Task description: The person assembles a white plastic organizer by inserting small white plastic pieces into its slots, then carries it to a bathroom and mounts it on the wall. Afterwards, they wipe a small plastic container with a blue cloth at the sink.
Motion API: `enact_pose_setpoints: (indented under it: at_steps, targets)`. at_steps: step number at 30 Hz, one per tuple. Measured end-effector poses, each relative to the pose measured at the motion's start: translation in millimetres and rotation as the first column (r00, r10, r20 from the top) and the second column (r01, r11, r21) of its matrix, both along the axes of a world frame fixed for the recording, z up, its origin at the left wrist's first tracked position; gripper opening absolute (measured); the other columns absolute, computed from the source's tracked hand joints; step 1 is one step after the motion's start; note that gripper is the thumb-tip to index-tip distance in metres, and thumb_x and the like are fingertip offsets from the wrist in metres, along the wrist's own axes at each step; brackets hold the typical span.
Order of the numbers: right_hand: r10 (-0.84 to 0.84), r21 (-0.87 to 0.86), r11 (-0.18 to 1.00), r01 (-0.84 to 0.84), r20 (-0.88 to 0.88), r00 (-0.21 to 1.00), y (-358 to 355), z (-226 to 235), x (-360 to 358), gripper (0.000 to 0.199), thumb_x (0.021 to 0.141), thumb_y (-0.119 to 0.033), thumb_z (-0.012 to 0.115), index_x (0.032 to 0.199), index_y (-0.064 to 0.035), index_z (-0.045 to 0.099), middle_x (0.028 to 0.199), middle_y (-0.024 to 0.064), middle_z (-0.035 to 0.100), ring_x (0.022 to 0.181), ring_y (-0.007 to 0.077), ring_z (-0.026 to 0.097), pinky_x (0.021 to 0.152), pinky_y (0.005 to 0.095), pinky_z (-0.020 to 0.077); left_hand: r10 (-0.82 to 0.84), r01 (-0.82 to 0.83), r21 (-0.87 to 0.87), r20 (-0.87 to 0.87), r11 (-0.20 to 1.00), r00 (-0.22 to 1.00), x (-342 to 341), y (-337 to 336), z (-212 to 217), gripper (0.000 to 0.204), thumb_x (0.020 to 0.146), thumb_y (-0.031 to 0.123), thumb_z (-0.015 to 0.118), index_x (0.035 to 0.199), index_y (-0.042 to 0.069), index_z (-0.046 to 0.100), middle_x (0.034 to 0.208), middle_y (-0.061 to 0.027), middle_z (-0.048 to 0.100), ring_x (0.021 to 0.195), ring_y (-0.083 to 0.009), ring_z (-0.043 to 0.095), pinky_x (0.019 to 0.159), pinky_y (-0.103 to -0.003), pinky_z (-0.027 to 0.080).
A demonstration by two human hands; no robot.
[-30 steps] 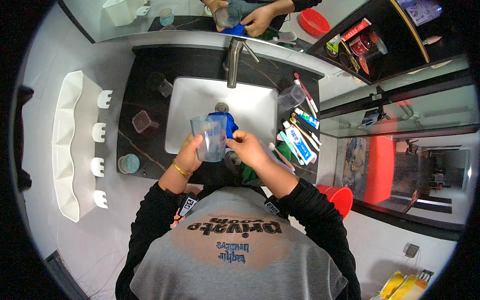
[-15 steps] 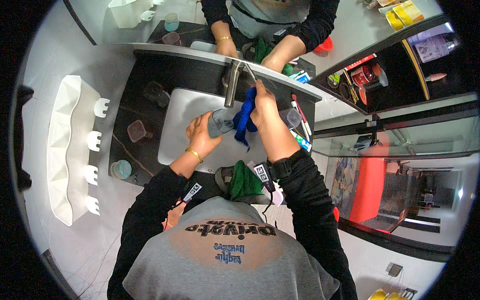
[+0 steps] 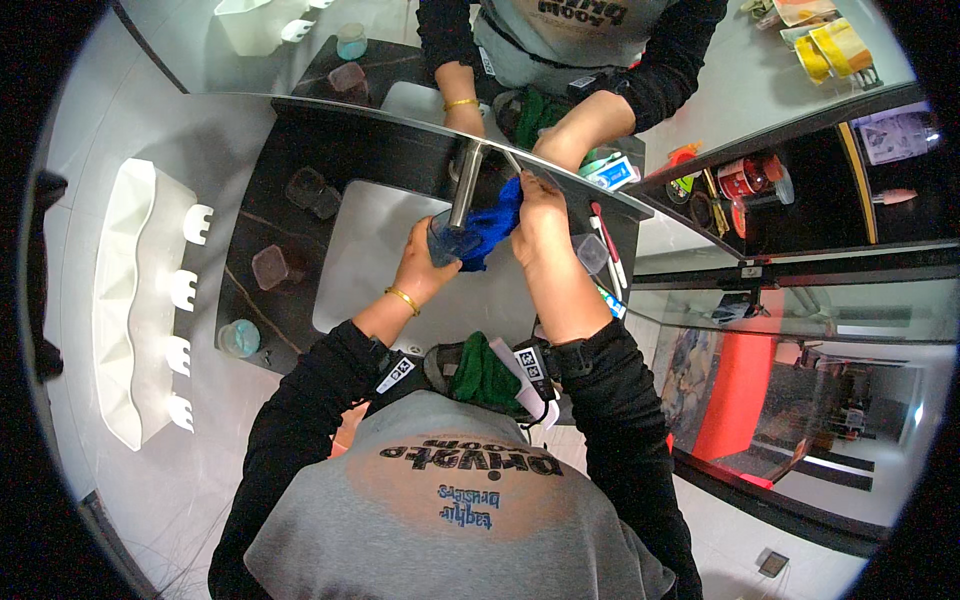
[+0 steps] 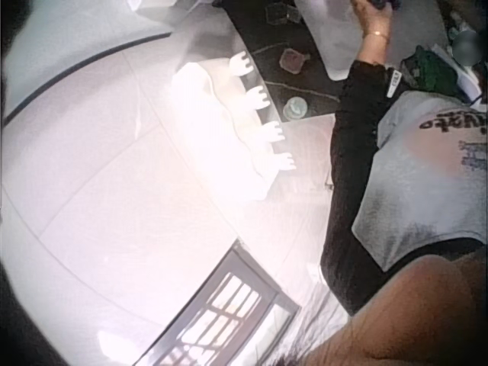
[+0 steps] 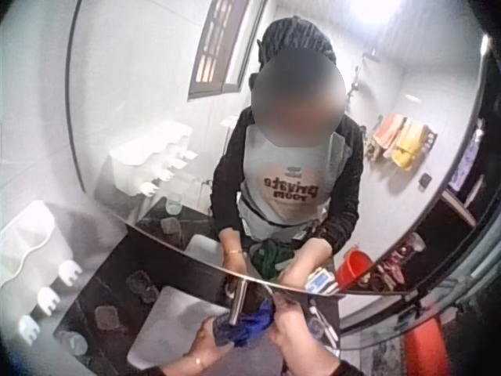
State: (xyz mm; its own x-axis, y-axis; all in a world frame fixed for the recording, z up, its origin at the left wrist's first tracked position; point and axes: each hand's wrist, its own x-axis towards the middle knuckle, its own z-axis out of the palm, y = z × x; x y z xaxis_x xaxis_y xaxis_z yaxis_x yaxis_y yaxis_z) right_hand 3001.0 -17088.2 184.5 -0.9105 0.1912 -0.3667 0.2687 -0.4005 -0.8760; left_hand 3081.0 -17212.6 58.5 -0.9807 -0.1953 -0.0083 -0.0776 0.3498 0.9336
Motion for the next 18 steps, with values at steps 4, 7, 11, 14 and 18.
enact_pose_setpoints:
  at_steps: [4, 7, 11, 14, 18]
  targets:
    - [-0.051, 0.070, 0.996, 0.053, -0.032, 0.998, -8, 4, -2, 0.011, 0.092, -0.011, 0.052, 0.096, -0.0044, 0.060, 0.091, 0.0056, 0.060, 0.086, 0.0182, 0.056, 0.079, 0.0316, 0.0451, -0.070, 0.071, 0.021, -0.063, 0.997, 0.996, 5, -26, 2, 0.082, 0.063, 0.014, 0.076, 0.130, -0.001, 0.032, 0.126, -0.0217, 0.043, 0.116, -0.0382, 0.044, 0.099, -0.039, 0.037]
    - [0.052, 0.049, 0.997, -0.052, -0.006, 0.999, 8, 3, -5, 0.010, 0.091, -0.010, 0.053, 0.093, -0.0055, 0.061, 0.088, 0.0048, 0.061, 0.085, 0.0171, 0.056, 0.077, 0.0302, 0.0449, -0.066, 0.066, 0.002, -0.052, 0.998, 0.996, -2, 16, 0, 0.082, 0.063, 0.014, 0.076, 0.131, -0.001, 0.032, 0.126, -0.0215, 0.043, 0.118, -0.0372, 0.043, 0.100, -0.039, 0.036]
    - [0.022, -0.013, 1.000, -0.022, -0.009, 1.000, 12, -4, 5, 0.010, 0.091, -0.010, 0.054, 0.094, -0.0036, 0.061, 0.091, 0.0072, 0.061, 0.087, 0.0190, 0.057, 0.079, 0.0315, 0.0459, -0.051, 0.050, -0.026, -0.064, 0.998, 0.997, 1, -3, 0, 0.081, 0.062, 0.014, 0.076, 0.130, 0.003, 0.034, 0.125, -0.0203, 0.044, 0.117, -0.0361, 0.043, 0.100, -0.040, 0.036]
    - [-0.044, -0.101, 0.994, 0.051, 0.067, 0.997, 20, -18, 19, 0.009, 0.088, -0.005, 0.054, 0.094, -0.0011, 0.060, 0.091, 0.0087, 0.061, 0.086, 0.0210, 0.058, 0.080, 0.0332, 0.0468, -0.033, 0.030, -0.091, -0.027, 0.995, 0.999, 2, 0, 2, 0.079, 0.060, 0.012, 0.076, 0.129, 0.008, 0.037, 0.122, -0.0180, 0.045, 0.115, -0.0357, 0.044, 0.098, -0.042, 0.036]
    - [-0.024, -0.094, 0.995, 0.041, 0.176, 0.984, 17, -36, 40, 0.012, 0.084, 0.003, 0.053, 0.094, 0.0012, 0.058, 0.089, 0.0093, 0.060, 0.082, 0.0223, 0.058, 0.076, 0.0349, 0.0475, 0.043, -0.052, -0.220, -0.045, 0.974, 0.998, 4, 2, 6, 0.077, 0.060, 0.010, 0.074, 0.128, 0.012, 0.038, 0.119, -0.0154, 0.044, 0.112, -0.0362, 0.044, 0.096, -0.044, 0.037]
